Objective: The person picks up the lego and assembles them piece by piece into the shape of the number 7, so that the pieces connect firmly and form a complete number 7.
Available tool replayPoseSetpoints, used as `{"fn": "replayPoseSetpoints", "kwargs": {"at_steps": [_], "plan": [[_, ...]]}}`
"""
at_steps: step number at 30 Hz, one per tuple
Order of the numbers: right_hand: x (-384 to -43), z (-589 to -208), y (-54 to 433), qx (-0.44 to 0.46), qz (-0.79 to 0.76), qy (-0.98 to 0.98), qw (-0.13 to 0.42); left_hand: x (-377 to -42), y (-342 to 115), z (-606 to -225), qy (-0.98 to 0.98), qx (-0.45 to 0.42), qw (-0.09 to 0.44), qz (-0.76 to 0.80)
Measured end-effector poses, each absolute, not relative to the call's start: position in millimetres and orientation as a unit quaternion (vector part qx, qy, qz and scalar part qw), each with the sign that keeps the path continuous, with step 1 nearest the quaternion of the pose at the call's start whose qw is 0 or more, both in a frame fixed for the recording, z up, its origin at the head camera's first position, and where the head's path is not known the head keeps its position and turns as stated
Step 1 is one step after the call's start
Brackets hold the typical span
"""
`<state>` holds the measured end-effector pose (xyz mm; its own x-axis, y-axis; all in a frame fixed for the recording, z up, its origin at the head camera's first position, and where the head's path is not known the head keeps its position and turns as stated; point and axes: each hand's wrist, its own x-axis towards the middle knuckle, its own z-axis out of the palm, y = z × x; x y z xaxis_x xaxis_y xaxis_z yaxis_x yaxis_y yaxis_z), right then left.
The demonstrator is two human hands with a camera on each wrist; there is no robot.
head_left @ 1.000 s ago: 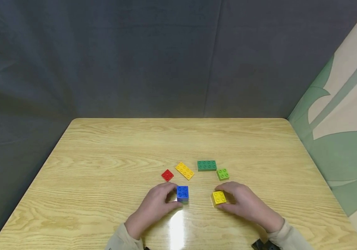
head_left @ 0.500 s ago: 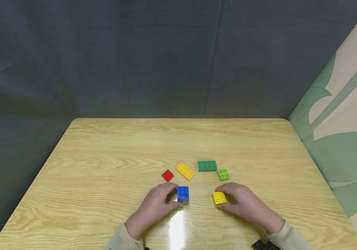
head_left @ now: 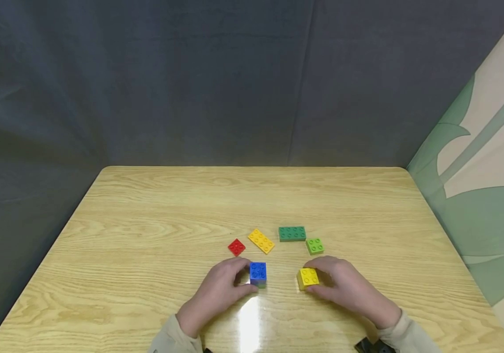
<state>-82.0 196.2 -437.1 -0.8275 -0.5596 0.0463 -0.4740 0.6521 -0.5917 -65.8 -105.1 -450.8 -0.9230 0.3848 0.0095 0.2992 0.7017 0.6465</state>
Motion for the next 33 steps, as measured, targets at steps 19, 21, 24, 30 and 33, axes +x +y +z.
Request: {"fn": "replayPoseSetpoints", "kwargs": {"at_steps": [19,21,24,30,33], "plan": [[-81.1,-430.4,192.1,-0.303,-0.321,0.896,0.041,-66.2,-105.7,-452.4,0.917,0.190,0.057,0.346],[-81.5,-429.6,190.8,-0.305,-0.321,0.896,0.035,-66.0,-105.9,-452.6,0.917,0.190,0.057,0.346],[-81.6,-427.8,188.4,-0.300,-0.319,0.899,0.030,-65.7,-106.1,-452.9,0.917,0.190,0.058,0.346],[-81.0,-421.9,185.5,-0.299,-0.315,0.900,0.031,-66.1,-105.8,-453.0,0.917,0.191,0.057,0.346],[-80.7,-419.3,183.9,-0.307,-0.316,0.897,0.025,-66.3,-105.4,-453.0,0.916,0.192,0.057,0.347]]}}
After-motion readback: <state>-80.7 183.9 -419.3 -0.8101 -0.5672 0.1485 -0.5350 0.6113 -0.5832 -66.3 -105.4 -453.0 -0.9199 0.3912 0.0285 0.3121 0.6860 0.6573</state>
